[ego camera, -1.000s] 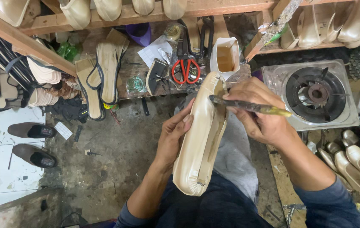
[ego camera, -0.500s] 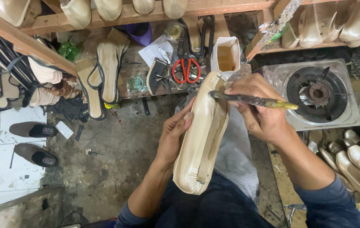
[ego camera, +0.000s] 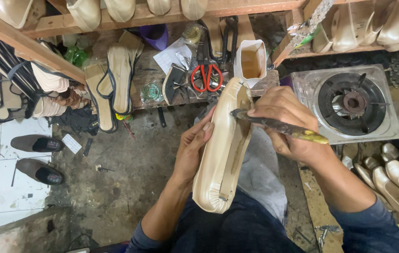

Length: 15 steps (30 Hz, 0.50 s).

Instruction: The person picks up a beige shoe upper from a shelf and applies a brown adhesive to the inner rim using a brush. They repeatedly dip the brush into a container and spread the glue along the edge of the shoe. After finishing one shoe, they place it back on the shelf and repeat the process with a second shoe.

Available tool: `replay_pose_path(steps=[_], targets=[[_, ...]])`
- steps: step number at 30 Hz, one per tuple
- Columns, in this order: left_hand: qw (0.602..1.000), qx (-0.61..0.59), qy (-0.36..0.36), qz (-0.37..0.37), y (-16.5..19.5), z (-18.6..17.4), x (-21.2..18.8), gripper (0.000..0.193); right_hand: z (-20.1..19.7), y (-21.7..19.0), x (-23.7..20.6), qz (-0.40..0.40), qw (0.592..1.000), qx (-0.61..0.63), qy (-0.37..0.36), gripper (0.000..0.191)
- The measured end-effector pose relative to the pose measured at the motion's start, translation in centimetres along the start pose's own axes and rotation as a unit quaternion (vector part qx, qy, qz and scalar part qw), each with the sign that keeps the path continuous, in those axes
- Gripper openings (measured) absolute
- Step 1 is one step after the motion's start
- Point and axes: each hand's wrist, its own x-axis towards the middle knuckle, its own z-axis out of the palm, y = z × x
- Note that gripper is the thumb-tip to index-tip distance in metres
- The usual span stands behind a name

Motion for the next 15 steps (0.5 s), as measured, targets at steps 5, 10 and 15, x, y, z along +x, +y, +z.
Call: replay_pose_path(steps=[5,10,15], targets=[[1.0,0.0,-0.006,0.011,0.01,-0.02,-0.11,0.057,0.03,-0.21,-0.02,0.021,0.999,-0.032,-0.001,0.031],[1.0,0.007,-0.001,0.012,-0.16,-0.16,0.09,0.055,0.31,-0.32,0.22,0.013,1.0,-0.027,-0.005,0.032],[1.0,0.001,0.006,0.022,-0.38,-0.33,0.47,0.055,0.57,-0.68,0.25,-0.002,1.0,-0.002,-0.005,0.029]])
